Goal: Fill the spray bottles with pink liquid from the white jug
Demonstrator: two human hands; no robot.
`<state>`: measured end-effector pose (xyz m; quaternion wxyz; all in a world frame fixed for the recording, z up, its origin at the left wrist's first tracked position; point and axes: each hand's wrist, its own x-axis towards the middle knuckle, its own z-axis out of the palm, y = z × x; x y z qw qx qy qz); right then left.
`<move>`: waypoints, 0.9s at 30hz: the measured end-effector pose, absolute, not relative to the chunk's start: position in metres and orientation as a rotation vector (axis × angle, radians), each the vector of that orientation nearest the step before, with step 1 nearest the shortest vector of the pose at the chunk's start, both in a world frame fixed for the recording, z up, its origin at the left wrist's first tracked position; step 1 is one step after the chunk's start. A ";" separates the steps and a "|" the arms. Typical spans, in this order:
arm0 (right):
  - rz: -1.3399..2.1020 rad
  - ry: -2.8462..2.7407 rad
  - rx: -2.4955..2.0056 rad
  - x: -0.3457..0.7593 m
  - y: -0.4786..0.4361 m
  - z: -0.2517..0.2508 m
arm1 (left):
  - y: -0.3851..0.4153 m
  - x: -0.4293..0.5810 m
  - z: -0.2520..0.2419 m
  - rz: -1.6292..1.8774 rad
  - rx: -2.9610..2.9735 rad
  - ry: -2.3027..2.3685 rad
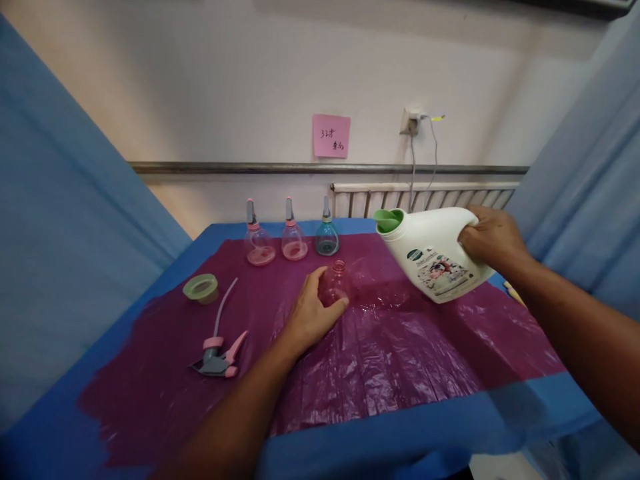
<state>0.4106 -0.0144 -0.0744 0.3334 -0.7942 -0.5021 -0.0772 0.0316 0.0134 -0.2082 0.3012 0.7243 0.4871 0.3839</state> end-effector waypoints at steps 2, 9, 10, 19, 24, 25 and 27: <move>-0.247 -1.392 -2.133 0.412 -0.012 -0.073 | 0.013 0.032 -0.208 1.021 1.931 1.287; -0.444 -1.568 -2.245 0.413 -0.008 -0.075 | 0.012 0.031 -0.207 1.003 1.937 1.284; -0.463 -1.584 -2.268 0.413 -0.008 -0.075 | 0.012 0.031 -0.207 0.997 1.942 1.285; -0.584 -1.714 -2.415 0.408 -0.005 -0.072 | 0.013 0.031 -0.207 0.996 1.978 1.289; -0.625 -1.752 -2.459 0.402 -0.005 -0.070 | 0.011 0.031 -0.205 0.966 1.970 1.301; -0.628 -1.752 -2.465 0.402 -0.005 -0.070 | 0.011 0.031 -0.205 0.957 1.969 1.306; -0.640 -1.754 -2.471 0.402 -0.005 -0.070 | 0.010 0.031 -0.204 0.938 1.971 1.312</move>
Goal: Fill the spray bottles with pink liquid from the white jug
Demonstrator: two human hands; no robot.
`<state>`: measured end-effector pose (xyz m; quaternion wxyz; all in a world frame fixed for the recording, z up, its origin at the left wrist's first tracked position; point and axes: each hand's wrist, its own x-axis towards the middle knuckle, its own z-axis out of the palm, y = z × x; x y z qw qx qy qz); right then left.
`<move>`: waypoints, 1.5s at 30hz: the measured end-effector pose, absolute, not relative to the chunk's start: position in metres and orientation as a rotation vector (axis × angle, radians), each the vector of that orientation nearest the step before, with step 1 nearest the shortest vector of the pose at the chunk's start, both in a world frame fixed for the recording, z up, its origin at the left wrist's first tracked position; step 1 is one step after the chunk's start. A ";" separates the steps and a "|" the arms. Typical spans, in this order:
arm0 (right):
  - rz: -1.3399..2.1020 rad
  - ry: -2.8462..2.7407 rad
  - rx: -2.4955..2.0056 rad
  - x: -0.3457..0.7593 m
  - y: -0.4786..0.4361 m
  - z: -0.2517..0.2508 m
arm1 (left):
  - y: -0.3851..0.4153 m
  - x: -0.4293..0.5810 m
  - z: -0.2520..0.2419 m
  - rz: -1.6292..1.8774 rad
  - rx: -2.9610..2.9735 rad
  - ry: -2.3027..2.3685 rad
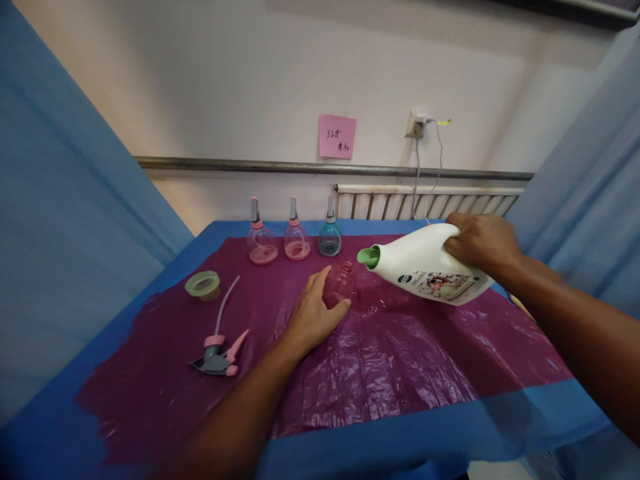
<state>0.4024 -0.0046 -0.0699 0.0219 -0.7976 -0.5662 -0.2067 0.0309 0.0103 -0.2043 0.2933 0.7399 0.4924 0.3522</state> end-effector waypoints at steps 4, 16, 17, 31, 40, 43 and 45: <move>-0.669 -1.783 -2.449 0.404 -0.003 -0.070 | 0.009 0.031 -0.204 0.937 1.980 1.308; -0.783 -1.864 -2.409 0.394 0.000 -0.052 | 0.009 0.032 -0.205 0.958 2.005 1.286; -0.800 -1.875 -2.409 0.393 0.000 -0.050 | 0.009 0.032 -0.204 0.955 2.006 1.287; -0.887 -1.953 -2.380 0.377 0.001 -0.028 | 0.006 0.031 -0.199 0.944 2.007 1.280; -0.934 -2.021 -2.363 0.369 0.001 -0.016 | 0.006 0.031 -0.199 0.944 2.003 1.288; -0.982 -2.037 -2.363 0.369 0.002 -0.014 | 0.007 0.031 -0.199 0.934 2.007 1.295; -1.006 -2.040 -2.361 0.370 0.002 -0.013 | 0.007 0.031 -0.200 0.931 2.012 1.294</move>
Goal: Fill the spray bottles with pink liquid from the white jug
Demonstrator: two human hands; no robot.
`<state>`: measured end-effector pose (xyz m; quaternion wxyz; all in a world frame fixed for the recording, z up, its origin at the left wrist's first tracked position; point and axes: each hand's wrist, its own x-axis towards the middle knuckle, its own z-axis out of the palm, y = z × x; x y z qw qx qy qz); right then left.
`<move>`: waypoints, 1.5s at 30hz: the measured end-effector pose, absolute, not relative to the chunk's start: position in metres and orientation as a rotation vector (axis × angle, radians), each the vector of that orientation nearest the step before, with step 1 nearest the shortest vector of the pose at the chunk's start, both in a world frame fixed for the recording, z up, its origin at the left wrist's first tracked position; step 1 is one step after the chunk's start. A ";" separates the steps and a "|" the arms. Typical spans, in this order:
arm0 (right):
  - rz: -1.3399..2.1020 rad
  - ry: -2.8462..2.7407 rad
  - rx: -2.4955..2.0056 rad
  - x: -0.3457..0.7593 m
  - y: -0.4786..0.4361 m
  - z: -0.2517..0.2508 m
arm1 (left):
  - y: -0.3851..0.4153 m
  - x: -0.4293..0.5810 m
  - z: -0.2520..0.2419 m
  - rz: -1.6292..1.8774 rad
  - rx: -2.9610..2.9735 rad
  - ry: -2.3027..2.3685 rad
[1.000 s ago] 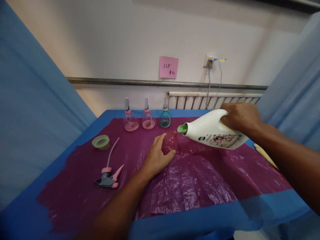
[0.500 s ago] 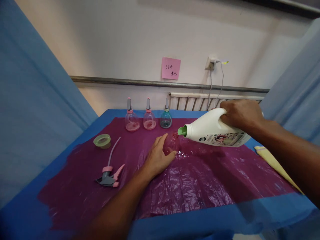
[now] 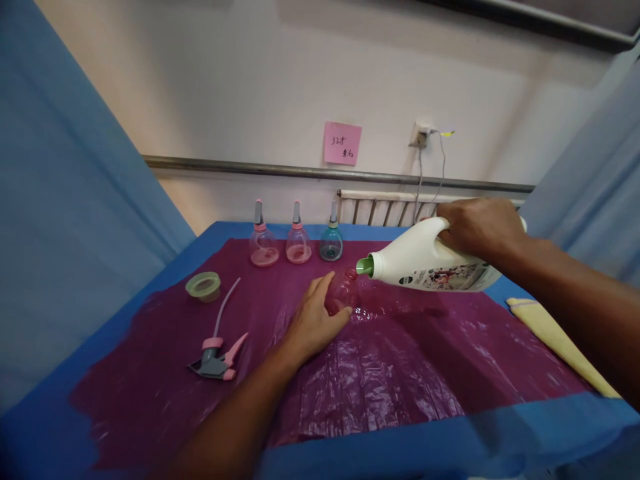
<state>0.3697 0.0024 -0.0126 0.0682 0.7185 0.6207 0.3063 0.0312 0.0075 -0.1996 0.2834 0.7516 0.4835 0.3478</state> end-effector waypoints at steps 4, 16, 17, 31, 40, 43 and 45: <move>0.932 1.886 2.154 0.369 0.003 -0.012 | 0.007 0.031 -0.200 0.927 2.006 1.299; 0.962 1.950 2.139 0.368 0.003 -0.010 | 0.005 0.031 -0.196 0.905 2.009 1.312; 0.971 1.951 2.132 0.367 0.003 -0.010 | 0.005 0.031 -0.196 0.902 2.006 1.309; 0.964 1.921 2.090 0.364 0.004 -0.001 | 0.006 0.031 -0.198 0.919 2.017 1.293; 0.972 1.984 2.090 0.367 0.007 0.000 | 0.005 0.031 -0.198 0.929 2.000 1.278; 0.990 1.957 2.089 0.365 0.007 0.001 | 0.005 0.031 -0.198 0.923 1.999 1.270; 0.996 1.960 2.074 0.364 0.006 0.002 | 0.004 0.031 -0.199 0.924 1.997 1.271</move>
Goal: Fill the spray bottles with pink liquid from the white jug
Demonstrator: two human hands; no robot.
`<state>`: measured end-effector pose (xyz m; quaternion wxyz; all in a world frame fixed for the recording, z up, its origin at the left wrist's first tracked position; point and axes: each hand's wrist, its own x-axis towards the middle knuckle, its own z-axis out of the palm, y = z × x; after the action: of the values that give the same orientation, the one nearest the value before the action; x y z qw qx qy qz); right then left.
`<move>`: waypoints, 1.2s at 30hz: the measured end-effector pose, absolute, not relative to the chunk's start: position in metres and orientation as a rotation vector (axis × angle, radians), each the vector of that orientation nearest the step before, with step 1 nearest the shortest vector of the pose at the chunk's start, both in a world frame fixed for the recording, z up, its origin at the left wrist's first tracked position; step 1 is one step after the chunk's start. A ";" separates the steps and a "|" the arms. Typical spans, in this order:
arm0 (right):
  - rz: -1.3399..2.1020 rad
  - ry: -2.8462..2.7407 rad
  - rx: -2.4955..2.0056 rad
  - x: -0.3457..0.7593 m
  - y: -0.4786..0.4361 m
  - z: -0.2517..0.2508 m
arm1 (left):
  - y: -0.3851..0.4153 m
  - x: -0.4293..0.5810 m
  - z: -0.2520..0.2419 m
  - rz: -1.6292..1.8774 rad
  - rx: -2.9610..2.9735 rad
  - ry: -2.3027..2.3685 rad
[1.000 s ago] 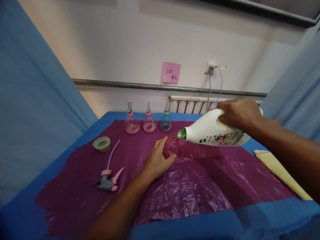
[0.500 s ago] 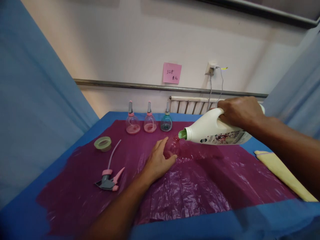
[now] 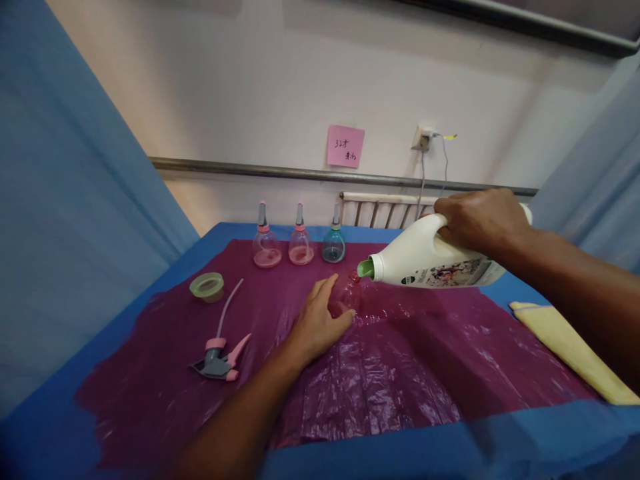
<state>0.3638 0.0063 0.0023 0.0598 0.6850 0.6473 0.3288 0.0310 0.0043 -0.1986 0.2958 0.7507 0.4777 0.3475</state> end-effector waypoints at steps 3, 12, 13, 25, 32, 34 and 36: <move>0.986 1.977 2.066 0.362 0.006 0.004 | 0.004 0.031 -0.199 0.931 1.994 1.268; 1.006 1.934 2.061 0.359 0.006 0.005 | 0.003 0.031 -0.198 0.926 1.986 1.267; 0.994 1.935 2.071 0.358 0.005 0.006 | 0.003 0.031 -0.198 0.926 1.987 1.265; 0.984 1.985 2.067 0.355 0.005 0.008 | 0.005 0.031 -0.199 0.922 1.997 1.276; 1.013 1.966 2.025 0.359 0.007 0.008 | 0.004 0.032 -0.198 0.926 1.980 1.281; 1.016 1.966 2.013 0.359 0.007 0.008 | 0.004 0.032 -0.198 0.933 1.977 1.279; 1.023 1.964 2.002 0.359 0.007 0.009 | 0.004 0.032 -0.199 0.936 1.981 1.272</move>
<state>0.3590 0.0071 0.0089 0.0782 0.6686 0.6559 0.3415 0.0321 0.0041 -0.1988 0.2993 0.7461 0.4791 0.3524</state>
